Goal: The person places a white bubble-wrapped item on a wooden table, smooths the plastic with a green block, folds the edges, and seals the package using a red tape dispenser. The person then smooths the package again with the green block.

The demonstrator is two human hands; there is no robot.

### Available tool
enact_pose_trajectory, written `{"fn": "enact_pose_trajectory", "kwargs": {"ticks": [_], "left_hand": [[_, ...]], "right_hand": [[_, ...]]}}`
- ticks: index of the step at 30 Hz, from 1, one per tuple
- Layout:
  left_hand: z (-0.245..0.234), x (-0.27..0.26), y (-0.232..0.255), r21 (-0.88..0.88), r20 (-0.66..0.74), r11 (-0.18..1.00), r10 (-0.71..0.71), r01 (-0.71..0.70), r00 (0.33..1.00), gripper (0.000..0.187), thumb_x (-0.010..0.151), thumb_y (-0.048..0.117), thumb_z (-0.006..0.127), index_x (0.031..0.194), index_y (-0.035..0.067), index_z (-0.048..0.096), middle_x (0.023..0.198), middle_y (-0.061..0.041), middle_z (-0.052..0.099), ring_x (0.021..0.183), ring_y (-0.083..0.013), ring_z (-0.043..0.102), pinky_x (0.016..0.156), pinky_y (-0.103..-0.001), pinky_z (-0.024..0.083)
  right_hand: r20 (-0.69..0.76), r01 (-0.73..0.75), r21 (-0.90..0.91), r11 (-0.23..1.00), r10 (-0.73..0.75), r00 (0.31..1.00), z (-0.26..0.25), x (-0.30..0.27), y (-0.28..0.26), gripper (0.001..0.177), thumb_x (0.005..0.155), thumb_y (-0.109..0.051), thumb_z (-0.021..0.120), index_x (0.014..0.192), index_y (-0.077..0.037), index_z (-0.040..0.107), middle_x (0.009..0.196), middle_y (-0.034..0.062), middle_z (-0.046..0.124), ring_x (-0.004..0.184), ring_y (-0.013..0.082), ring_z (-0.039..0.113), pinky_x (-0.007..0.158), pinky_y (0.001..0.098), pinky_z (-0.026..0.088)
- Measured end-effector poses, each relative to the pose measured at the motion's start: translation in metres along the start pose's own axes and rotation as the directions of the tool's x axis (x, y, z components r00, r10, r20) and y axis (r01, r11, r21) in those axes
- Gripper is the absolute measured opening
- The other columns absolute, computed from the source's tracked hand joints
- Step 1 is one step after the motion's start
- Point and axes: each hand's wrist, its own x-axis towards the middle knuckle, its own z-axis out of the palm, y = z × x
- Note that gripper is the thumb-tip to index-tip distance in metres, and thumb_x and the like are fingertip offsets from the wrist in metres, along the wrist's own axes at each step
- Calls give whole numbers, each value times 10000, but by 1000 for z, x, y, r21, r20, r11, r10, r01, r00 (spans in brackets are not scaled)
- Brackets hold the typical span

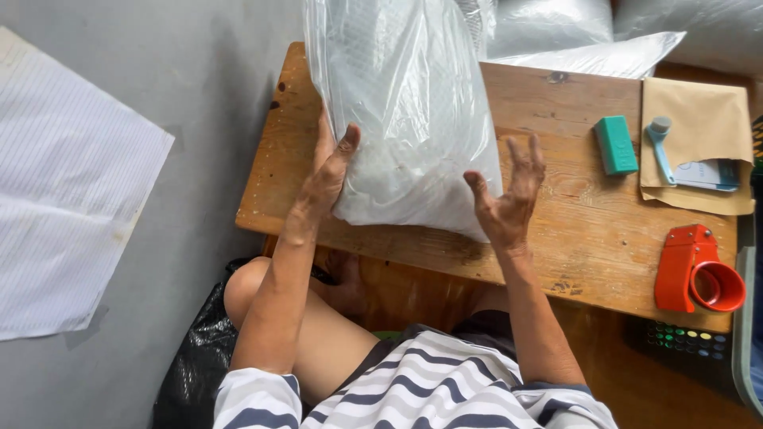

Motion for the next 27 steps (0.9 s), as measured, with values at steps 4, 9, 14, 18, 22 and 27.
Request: {"fn": "enact_pose_trajectory", "kwargs": {"ticks": [4,9,14,18,22,27], "left_hand": [[-21,-3,-34,-81,24,997,-4,6,1000,864,1035,580,645,1660,209,178,1666,-157,271,1518,-284,314,1287,-526,217],[-26,-6,-63,-290,86,957,14,12,996,649,1075,557,593,1607,267,361,1560,-30,508,1379,-178,538,1234,-449,358],[-59,-7,-123,-101,124,993,-49,61,991,557,1079,536,513,1544,234,454,1491,-38,552,1342,-183,543,1190,-436,399],[-65,-25,-123,253,-98,947,-181,200,979,670,952,624,651,1374,104,626,1303,-197,648,1237,-326,598,1020,-539,521],[-106,-31,-140,351,-465,865,-171,358,869,616,894,508,857,1223,20,677,1079,-192,692,1009,-315,701,803,-468,620],[-97,-55,-100,122,-357,908,-337,401,871,395,1007,482,719,1002,89,675,910,-35,688,809,-160,758,719,-411,675]], "right_hand": [[367,-537,131,833,463,807,1,-18,9,975,986,-735,534,1628,-67,228,1627,320,237,1499,520,181,1223,651,208],[281,-541,325,776,467,838,-1,-40,20,778,1058,-511,640,1570,-2,352,1568,344,337,1474,477,321,1219,528,289],[213,-448,266,854,401,891,-38,-46,-4,573,1128,-351,600,1615,-197,340,1425,298,549,1358,406,518,1097,496,456],[210,-291,194,937,250,945,-51,-59,18,369,1132,-214,550,1483,-101,580,1308,203,625,1179,283,625,959,464,531],[268,-422,311,852,347,899,-62,-63,12,363,1141,-251,509,1470,-121,589,1398,185,614,1342,282,532,1095,450,446],[362,-498,386,777,369,856,-60,-70,11,441,1152,-329,426,1534,-123,504,1502,183,544,1432,296,423,1188,463,360]]}}
